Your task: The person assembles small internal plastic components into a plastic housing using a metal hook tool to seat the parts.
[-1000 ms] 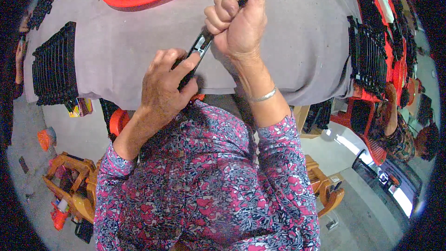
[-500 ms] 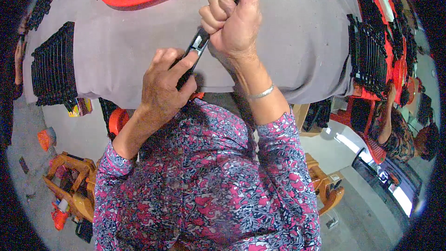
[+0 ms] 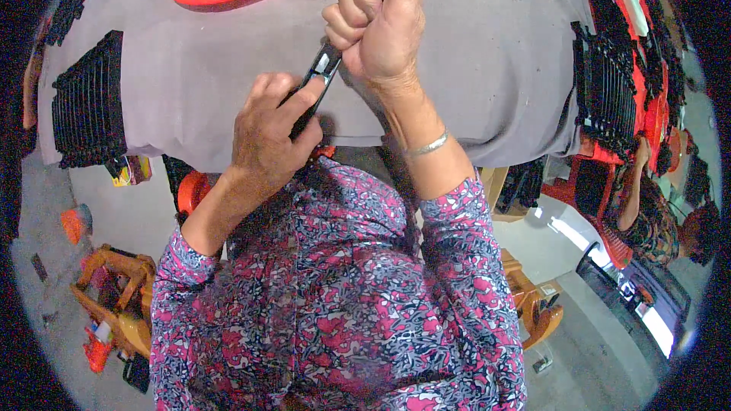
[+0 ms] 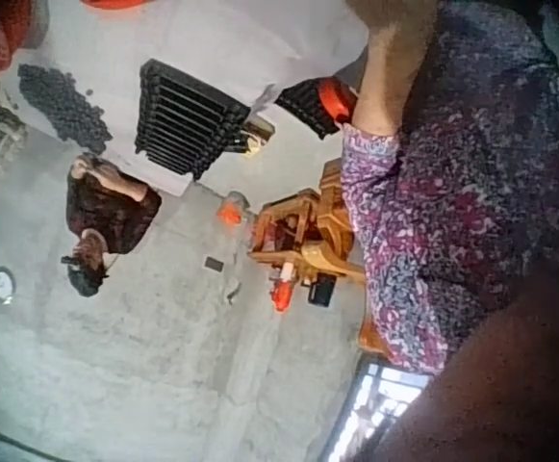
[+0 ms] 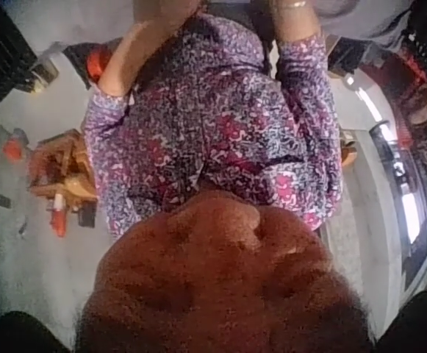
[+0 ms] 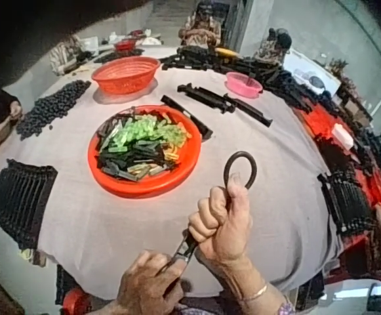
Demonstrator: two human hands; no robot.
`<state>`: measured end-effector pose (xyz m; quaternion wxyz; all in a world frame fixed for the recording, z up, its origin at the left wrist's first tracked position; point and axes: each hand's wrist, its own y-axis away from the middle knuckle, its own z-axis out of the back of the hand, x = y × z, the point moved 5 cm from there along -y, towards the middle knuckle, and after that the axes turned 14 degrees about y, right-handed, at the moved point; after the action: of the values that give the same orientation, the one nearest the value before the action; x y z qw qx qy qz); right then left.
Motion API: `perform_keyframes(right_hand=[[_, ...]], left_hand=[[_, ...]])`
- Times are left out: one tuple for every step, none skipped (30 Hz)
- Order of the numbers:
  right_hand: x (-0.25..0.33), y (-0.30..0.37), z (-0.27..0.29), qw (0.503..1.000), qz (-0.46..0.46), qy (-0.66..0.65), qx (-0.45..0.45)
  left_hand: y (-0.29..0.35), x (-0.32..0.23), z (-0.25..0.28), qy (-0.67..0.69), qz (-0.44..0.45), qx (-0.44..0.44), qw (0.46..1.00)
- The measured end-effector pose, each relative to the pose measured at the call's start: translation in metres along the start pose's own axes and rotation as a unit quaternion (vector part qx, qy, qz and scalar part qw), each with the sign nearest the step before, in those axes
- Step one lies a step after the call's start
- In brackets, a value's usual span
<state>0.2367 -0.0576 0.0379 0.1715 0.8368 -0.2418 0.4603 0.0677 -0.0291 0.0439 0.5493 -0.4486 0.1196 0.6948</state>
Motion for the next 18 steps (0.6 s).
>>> perform_keyframes(right_hand=[[0.001, 0.000, 0.000, 1.000, 0.006, 0.012, -0.001], [0.000, 0.000, 0.001, 1.000, 0.007, 0.012, 0.001], [-0.001, 0.000, 0.002, 1.000, 0.005, 0.012, 0.005], [-0.001, -0.001, 0.002, 1.000, 0.004, 0.012, 0.010], [-0.002, -0.001, 0.002, 1.000, 0.005, 0.012, 0.012], [-0.002, -0.002, 0.002, 1.000, 0.008, 0.016, 0.003], [-0.002, -0.003, 0.003, 1.000, 0.012, 0.020, -0.005], [-0.002, -0.003, 0.003, 1.000, 0.015, 0.020, -0.004], [-0.002, -0.004, 0.004, 0.999, 0.017, 0.029, -0.011], [-0.001, -0.004, 0.004, 0.999, 0.018, 0.037, -0.018], [0.000, -0.004, 0.004, 0.999, 0.020, 0.038, -0.017], [0.002, -0.003, 0.002, 0.999, 0.037, 0.020, 0.001], [0.005, -0.003, 0.001, 0.998, 0.054, 0.002, 0.019], [0.011, -0.002, 0.001, 0.998, 0.053, 0.003, 0.020], [0.020, -0.002, 0.003, 0.998, 0.052, 0.018, 0.020], [0.027, -0.003, 0.003, 0.998, 0.051, 0.033, 0.020], [0.035, 0.000, -0.001, 0.998, 0.050, 0.036, 0.021], [0.042, 0.007, -0.005, 0.996, 0.029, 0.083, -0.018]], left_hand=[[0.001, -0.001, 0.000, -0.001, 0.000, 0.000, 1.000], [0.001, 0.000, -0.001, -0.003, 0.005, 0.003, 1.000], [0.001, 0.000, -0.001, -0.006, 0.009, 0.007, 1.000], [-0.002, -0.002, 0.001, -0.008, 0.007, 0.005, 1.000], [-0.003, -0.003, 0.001, -0.008, 0.017, 0.010, 1.000], [-0.003, -0.004, 0.002, -0.008, 0.026, 0.016, 1.000], [-0.002, -0.005, 0.002, -0.009, 0.025, 0.015, 1.000], [-0.003, -0.006, 0.003, -0.011, 0.022, 0.014, 1.000], [-0.003, -0.006, 0.004, -0.013, 0.018, 0.012, 1.000], [-0.004, -0.007, 0.004, -0.015, 0.015, 0.011, 1.000], [-0.003, -0.007, 0.006, 0.002, 0.018, 0.002, 1.000], [-0.003, -0.007, 0.007, 0.020, 0.020, -0.007, 1.000], [-0.003, -0.007, 0.008, 0.020, 0.019, -0.008, 1.000], [-0.002, -0.007, 0.010, 0.049, 0.017, -0.019, 0.998], [-0.001, -0.008, 0.013, 0.079, 0.015, -0.030, 0.996], [0.000, -0.009, 0.015, 0.080, 0.016, -0.032, 0.996], [0.001, -0.010, 0.017, 0.086, 0.020, -0.032, 0.996], [0.002, -0.010, 0.019, 0.092, 0.025, -0.031, 0.995]])
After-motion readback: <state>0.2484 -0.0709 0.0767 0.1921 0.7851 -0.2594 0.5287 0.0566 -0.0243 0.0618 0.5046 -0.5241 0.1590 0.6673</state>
